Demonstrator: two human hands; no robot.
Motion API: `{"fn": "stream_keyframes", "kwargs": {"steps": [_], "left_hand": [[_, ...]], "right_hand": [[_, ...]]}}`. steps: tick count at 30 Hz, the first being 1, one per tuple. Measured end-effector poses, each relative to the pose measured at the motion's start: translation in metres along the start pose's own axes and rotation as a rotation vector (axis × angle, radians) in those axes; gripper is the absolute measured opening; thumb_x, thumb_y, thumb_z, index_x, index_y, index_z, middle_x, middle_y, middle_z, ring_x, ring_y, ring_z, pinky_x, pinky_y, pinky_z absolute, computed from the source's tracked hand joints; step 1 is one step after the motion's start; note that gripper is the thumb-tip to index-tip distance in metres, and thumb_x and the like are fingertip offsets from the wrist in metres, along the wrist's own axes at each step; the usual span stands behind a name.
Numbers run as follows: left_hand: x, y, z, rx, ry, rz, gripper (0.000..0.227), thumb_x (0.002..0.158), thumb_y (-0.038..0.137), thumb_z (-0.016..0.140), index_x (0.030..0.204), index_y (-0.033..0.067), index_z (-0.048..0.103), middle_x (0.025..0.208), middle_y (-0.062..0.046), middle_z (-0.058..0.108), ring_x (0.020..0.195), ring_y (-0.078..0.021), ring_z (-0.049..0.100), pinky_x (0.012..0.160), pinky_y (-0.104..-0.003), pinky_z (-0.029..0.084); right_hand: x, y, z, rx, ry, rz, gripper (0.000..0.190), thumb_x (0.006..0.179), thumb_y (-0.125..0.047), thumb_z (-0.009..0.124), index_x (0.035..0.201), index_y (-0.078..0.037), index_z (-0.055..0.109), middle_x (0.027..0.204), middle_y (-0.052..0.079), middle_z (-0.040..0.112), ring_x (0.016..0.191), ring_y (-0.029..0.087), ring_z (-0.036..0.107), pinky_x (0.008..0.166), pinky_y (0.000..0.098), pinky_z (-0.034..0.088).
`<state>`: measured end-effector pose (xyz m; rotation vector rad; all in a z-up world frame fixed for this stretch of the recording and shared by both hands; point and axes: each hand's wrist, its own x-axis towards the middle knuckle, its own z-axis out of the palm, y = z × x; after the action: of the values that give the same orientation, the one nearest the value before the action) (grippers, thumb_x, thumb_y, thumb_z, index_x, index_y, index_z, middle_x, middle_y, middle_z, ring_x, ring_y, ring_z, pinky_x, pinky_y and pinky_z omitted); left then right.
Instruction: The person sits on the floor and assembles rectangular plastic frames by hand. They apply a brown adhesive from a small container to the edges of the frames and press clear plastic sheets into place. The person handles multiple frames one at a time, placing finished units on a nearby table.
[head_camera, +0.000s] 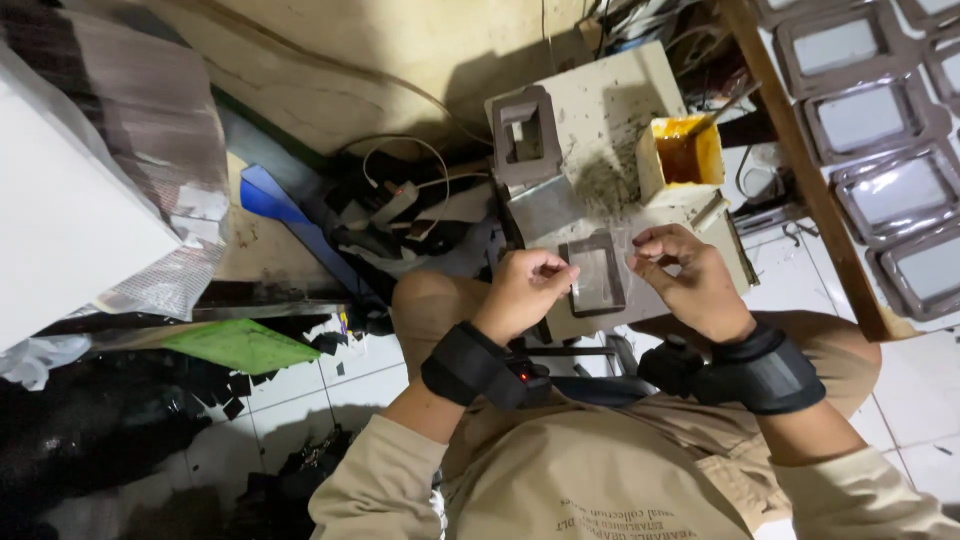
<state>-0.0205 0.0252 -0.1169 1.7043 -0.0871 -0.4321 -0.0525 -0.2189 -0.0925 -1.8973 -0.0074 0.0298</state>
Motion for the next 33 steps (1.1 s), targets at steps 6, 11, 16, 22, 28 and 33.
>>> {"fn": "stream_keyframes", "kwargs": {"steps": [6,11,16,22,28,33], "left_hand": [[0.01,-0.037,0.004,0.088,0.007,-0.09,0.013,0.086,0.015,0.078,0.084,0.0026,0.077,0.063,-0.009,0.073,0.057,-0.0125,0.071,0.051,-0.023,0.054],[0.013,-0.037,0.006,0.205,-0.022,-0.186,0.012,0.086,0.019,0.076,0.086,0.0073,0.079,0.061,-0.003,0.072,0.057,-0.0109,0.071,0.056,-0.02,0.051],[0.019,-0.063,0.011,0.2,-0.011,-0.226,0.012,0.084,0.017,0.076,0.087,0.0056,0.079,0.062,-0.004,0.072,0.056,-0.0111,0.069,0.056,-0.02,0.05],[0.025,-0.081,0.014,0.244,-0.006,-0.262,0.014,0.083,0.021,0.077,0.086,0.008,0.079,0.059,-0.001,0.071,0.055,-0.0105,0.07,0.057,-0.02,0.051],[0.029,-0.085,0.013,0.269,0.001,-0.287,0.013,0.082,0.023,0.077,0.085,0.0103,0.08,0.06,-0.001,0.072,0.056,-0.0105,0.07,0.057,-0.02,0.052],[0.031,-0.09,0.015,0.25,-0.001,-0.291,0.013,0.082,0.022,0.076,0.084,0.0092,0.079,0.059,0.0,0.072,0.053,-0.0101,0.069,0.057,-0.019,0.051]], "right_hand": [[0.001,0.028,0.014,-0.188,-0.014,0.06,0.007,0.087,-0.008,0.079,0.092,-0.003,0.076,0.11,0.018,0.071,0.101,0.036,0.066,0.084,0.0403,0.053],[0.003,0.053,0.019,-0.307,-0.033,0.091,0.009,0.088,-0.017,0.079,0.091,-0.009,0.077,0.111,0.01,0.071,0.103,0.033,0.063,0.085,0.0408,0.053],[0.003,0.062,0.024,-0.377,-0.05,0.078,0.011,0.088,-0.019,0.078,0.093,-0.009,0.076,0.112,0.009,0.071,0.105,0.035,0.061,0.085,0.0439,0.052],[0.004,0.082,0.026,-0.433,-0.056,0.081,0.009,0.085,-0.022,0.078,0.09,-0.014,0.076,0.113,0.005,0.07,0.112,0.034,0.06,0.092,0.0446,0.052],[0.008,0.089,0.03,-0.465,-0.041,0.087,0.009,0.085,-0.023,0.077,0.089,-0.016,0.076,0.112,0.003,0.07,0.113,0.032,0.06,0.094,0.0432,0.053],[0.01,0.098,0.032,-0.479,-0.05,0.119,0.01,0.084,-0.026,0.078,0.089,-0.017,0.077,0.11,0.002,0.069,0.114,0.031,0.059,0.097,0.0426,0.051]]}}
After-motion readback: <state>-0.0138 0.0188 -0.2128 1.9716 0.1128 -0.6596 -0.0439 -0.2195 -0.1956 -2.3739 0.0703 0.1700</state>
